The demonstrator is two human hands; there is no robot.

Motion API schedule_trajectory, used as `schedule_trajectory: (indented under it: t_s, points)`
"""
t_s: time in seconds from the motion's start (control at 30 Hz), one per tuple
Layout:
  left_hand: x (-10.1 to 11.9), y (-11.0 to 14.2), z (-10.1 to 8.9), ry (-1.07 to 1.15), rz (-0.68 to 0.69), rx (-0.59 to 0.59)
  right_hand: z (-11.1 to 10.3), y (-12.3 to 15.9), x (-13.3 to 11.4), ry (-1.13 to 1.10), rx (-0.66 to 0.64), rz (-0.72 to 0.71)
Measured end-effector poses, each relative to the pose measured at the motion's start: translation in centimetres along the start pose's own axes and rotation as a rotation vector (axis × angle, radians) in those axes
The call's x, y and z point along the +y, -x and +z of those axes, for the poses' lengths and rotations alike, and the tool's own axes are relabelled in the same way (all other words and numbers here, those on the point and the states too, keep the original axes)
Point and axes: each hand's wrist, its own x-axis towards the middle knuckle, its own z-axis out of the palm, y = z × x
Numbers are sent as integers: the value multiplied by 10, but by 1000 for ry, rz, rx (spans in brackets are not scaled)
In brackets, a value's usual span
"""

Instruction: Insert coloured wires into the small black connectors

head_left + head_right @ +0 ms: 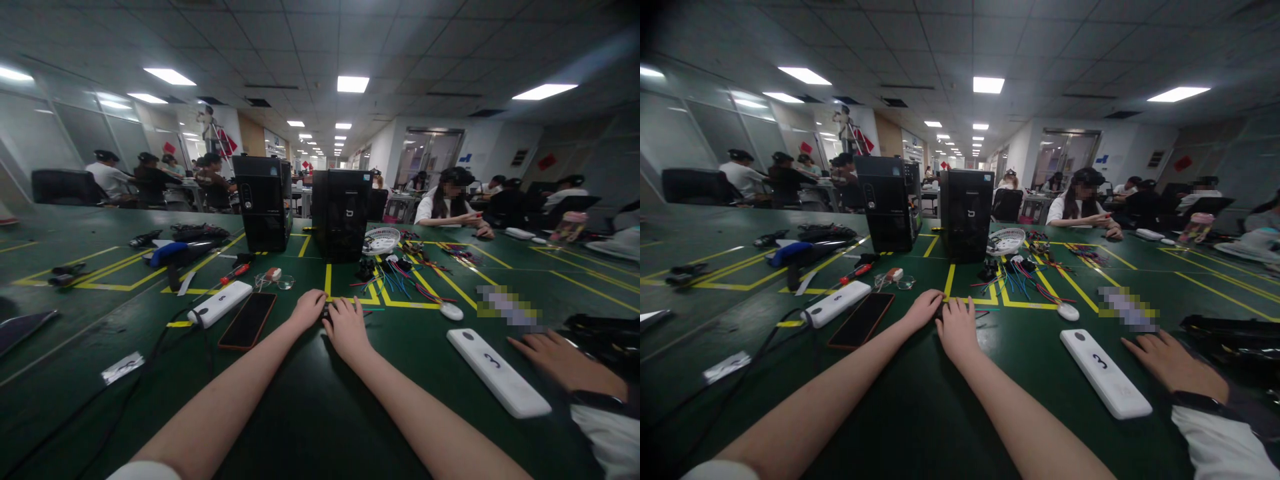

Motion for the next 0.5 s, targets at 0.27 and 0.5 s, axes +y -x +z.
schedule_trajectory:
  t_s: [0.27,0.5]
  points:
    - [4,2,-3,23,-25,-22,1,-2,3,-19,-38,22]
    - [5,5,0,-24,101,-127,3,-2,10,23,-71,31]
